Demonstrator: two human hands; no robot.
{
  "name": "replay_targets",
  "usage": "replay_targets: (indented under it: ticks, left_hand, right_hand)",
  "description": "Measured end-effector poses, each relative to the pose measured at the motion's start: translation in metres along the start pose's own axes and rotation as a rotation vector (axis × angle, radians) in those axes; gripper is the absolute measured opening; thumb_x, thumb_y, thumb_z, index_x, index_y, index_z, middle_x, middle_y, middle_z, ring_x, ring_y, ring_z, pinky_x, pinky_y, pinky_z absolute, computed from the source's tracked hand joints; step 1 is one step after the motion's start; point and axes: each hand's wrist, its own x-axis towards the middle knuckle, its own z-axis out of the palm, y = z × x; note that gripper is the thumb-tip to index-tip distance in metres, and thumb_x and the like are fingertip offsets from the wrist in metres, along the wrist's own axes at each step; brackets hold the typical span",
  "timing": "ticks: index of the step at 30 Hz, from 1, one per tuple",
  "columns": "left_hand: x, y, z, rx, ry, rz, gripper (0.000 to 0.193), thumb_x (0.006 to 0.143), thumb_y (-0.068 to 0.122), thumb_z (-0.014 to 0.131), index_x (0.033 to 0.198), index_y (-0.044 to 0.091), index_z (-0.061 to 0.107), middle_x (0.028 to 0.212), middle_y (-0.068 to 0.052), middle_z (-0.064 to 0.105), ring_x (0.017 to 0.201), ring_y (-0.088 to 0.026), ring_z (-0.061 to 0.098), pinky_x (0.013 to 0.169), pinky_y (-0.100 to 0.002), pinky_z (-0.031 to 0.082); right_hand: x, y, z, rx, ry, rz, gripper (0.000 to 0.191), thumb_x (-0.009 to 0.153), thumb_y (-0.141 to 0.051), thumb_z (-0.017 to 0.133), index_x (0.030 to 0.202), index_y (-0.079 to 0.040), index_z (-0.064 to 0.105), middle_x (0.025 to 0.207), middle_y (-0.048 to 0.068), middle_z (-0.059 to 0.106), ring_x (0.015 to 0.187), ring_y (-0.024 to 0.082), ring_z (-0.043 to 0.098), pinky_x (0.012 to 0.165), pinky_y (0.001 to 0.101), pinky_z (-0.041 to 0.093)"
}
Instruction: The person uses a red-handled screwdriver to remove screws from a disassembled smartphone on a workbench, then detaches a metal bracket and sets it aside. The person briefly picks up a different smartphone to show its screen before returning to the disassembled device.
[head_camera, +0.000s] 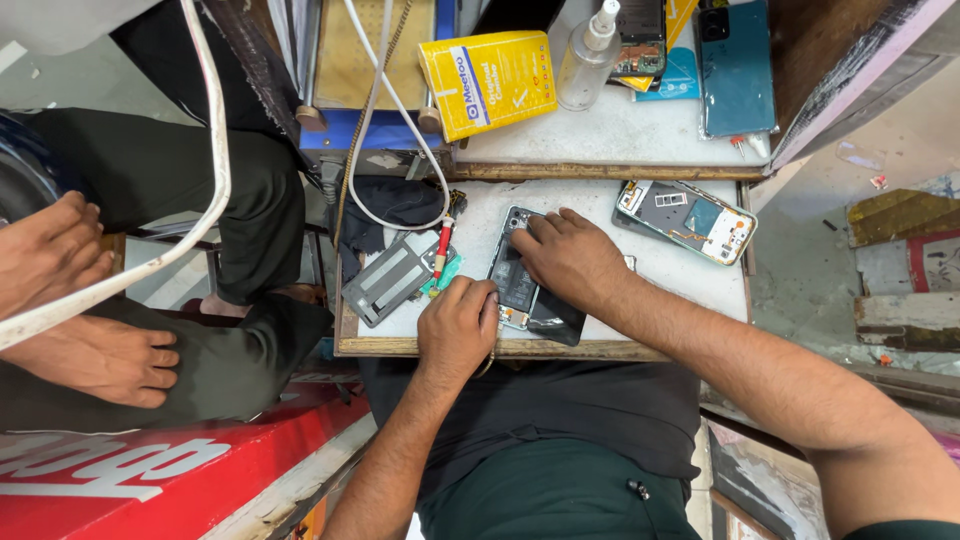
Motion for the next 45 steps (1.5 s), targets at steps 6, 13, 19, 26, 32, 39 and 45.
replay_targets:
  ticks: [6,13,19,26,32,39,45]
  left_hand:
    - [0.0,0.0,0.0,-0.015,0.02,0.021,0.012,0.09,0.014,0.073,0.1,0.01,0.072,0.09,-0.004,0.063,0.077,-0.025,0.069,0.067,-0.038,0.055]
    - [0.01,0.007,-0.001,0.031,-0.026,0.016,0.012,0.09,0.015,0.074,0.101,0.011,0.072,0.089,-0.006,0.062,0.075,-0.026,0.068,0.065,-0.039,0.055]
    - [0.039,0.016,0.001,0.079,-0.023,0.083,0.025,0.087,0.018,0.075,0.11,0.009,0.07,0.091,-0.01,0.064,0.076,-0.03,0.069,0.062,-0.041,0.055]
    - [0.086,0.018,0.001,0.127,-0.127,0.072,0.031,0.087,0.025,0.077,0.111,0.007,0.066,0.09,-0.01,0.066,0.071,-0.032,0.072,0.056,-0.042,0.056]
    - [0.104,0.013,-0.007,0.166,-0.245,0.231,0.022,0.088,0.026,0.074,0.102,0.011,0.066,0.09,-0.009,0.067,0.074,-0.031,0.073,0.058,-0.043,0.057]
    - [0.107,0.008,-0.01,0.185,-0.296,0.316,0.012,0.091,0.021,0.07,0.098,0.011,0.067,0.087,-0.009,0.068,0.074,-0.031,0.073,0.058,-0.043,0.058]
    - [0.1,0.005,-0.005,0.191,-0.198,0.344,0.007,0.091,0.014,0.067,0.097,0.011,0.066,0.087,-0.007,0.067,0.073,-0.026,0.073,0.057,-0.038,0.058]
  right_hand:
    - [0.004,0.014,-0.005,0.109,0.089,0.015,0.021,0.091,-0.026,0.069,0.101,-0.009,0.065,0.094,0.009,0.072,0.093,0.031,0.07,0.093,0.0434,0.056]
    - [0.009,0.021,-0.009,0.143,-0.015,0.11,0.021,0.095,-0.03,0.066,0.097,-0.01,0.07,0.089,0.008,0.073,0.09,0.031,0.07,0.076,0.0451,0.057]
    - [0.011,0.022,-0.013,0.174,-0.077,0.147,0.022,0.096,-0.032,0.064,0.1,-0.011,0.071,0.091,0.009,0.073,0.09,0.031,0.071,0.075,0.0467,0.057]
    - [0.012,0.022,-0.017,0.204,-0.086,0.149,0.023,0.095,-0.032,0.065,0.101,-0.01,0.069,0.093,0.009,0.073,0.091,0.031,0.071,0.073,0.0471,0.058]
    - [0.013,0.023,-0.018,0.206,-0.085,0.135,0.023,0.095,-0.032,0.065,0.1,-0.011,0.068,0.09,0.009,0.073,0.088,0.032,0.071,0.072,0.048,0.058]
    - [0.014,0.024,-0.017,0.245,-0.156,0.222,0.024,0.098,-0.034,0.064,0.106,-0.012,0.068,0.085,0.011,0.073,0.084,0.035,0.071,0.072,0.05,0.056]
    - [0.01,0.02,-0.018,0.27,-0.092,0.189,0.033,0.086,-0.034,0.072,0.109,-0.011,0.067,0.1,0.01,0.073,0.095,0.033,0.07,0.076,0.0471,0.058]
